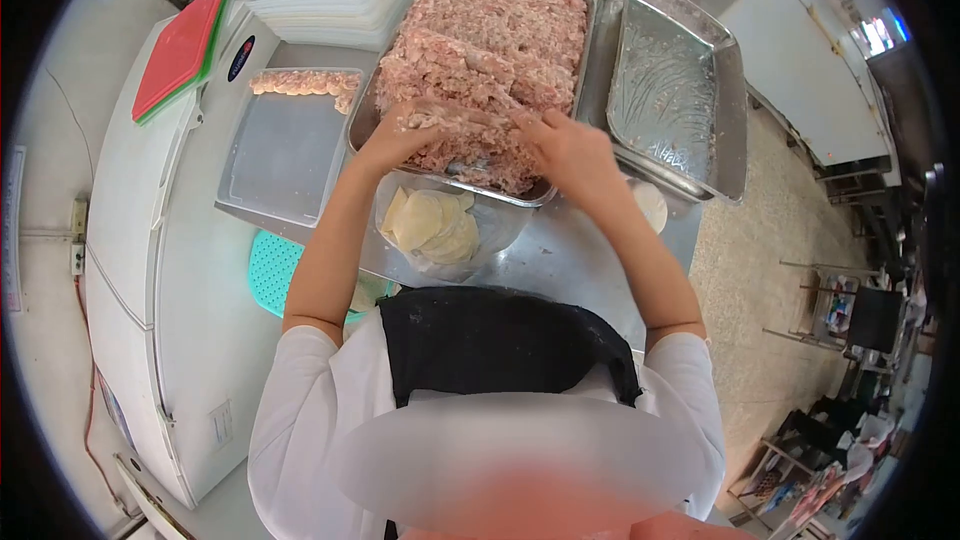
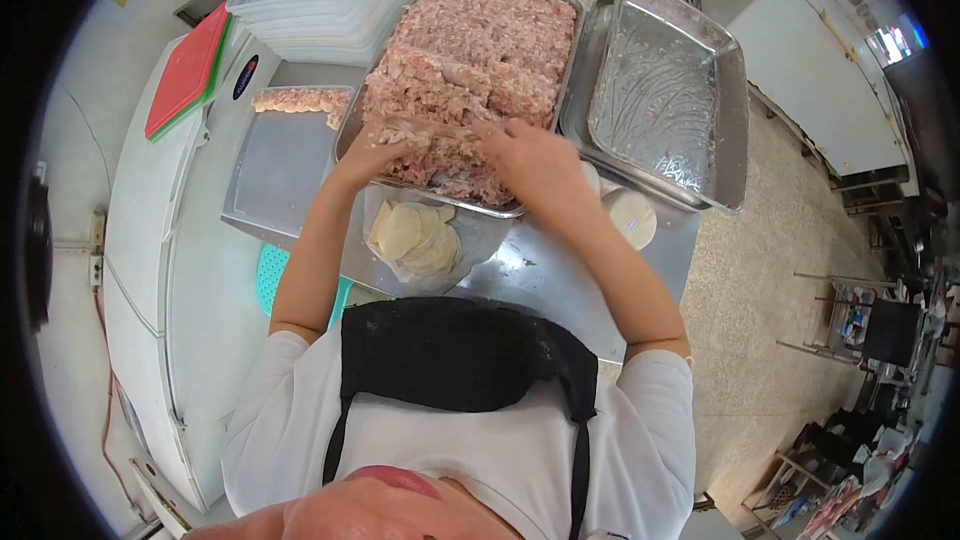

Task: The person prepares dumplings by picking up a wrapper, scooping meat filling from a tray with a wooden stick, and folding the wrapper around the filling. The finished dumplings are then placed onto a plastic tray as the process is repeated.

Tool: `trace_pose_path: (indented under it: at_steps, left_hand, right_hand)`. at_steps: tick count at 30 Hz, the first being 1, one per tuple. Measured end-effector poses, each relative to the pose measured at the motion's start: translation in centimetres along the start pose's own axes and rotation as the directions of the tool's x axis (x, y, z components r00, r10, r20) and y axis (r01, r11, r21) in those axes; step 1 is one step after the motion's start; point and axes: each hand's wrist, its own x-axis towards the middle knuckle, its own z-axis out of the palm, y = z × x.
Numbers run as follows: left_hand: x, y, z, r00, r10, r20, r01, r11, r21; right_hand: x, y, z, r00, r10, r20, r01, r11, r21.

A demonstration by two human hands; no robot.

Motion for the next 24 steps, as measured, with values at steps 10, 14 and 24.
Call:
trace_pose_path:
  at_steps: [10, 14, 24]
  left_hand:
    - [-3.8, 4.7, -1.0, 0.946, 0.311, -0.087, -0.295, 0.942, 0.164]
    - [-4.0, 6.9, -1.4, 0.966, 0.249, 0.067, -0.258, 0.945, 0.203]
    - [-1.6, 0.8, -1.8, 0.996, -0.069, 0.050, 0.058, 0.977, 0.203]
  right_hand:
    - [-1.4, 0.8, -1.8, 0.966, 0.248, 0.075, -0.254, 0.965, 0.073]
    - [-1.3, -1.7, -1.1, 0.999, 0.030, -0.024, -0.013, 0.859, 0.511]
    - [-1.7, -1.9, 3.6, 0.991, -0.011, -0.134, 0.010, 1.000, -0.004]
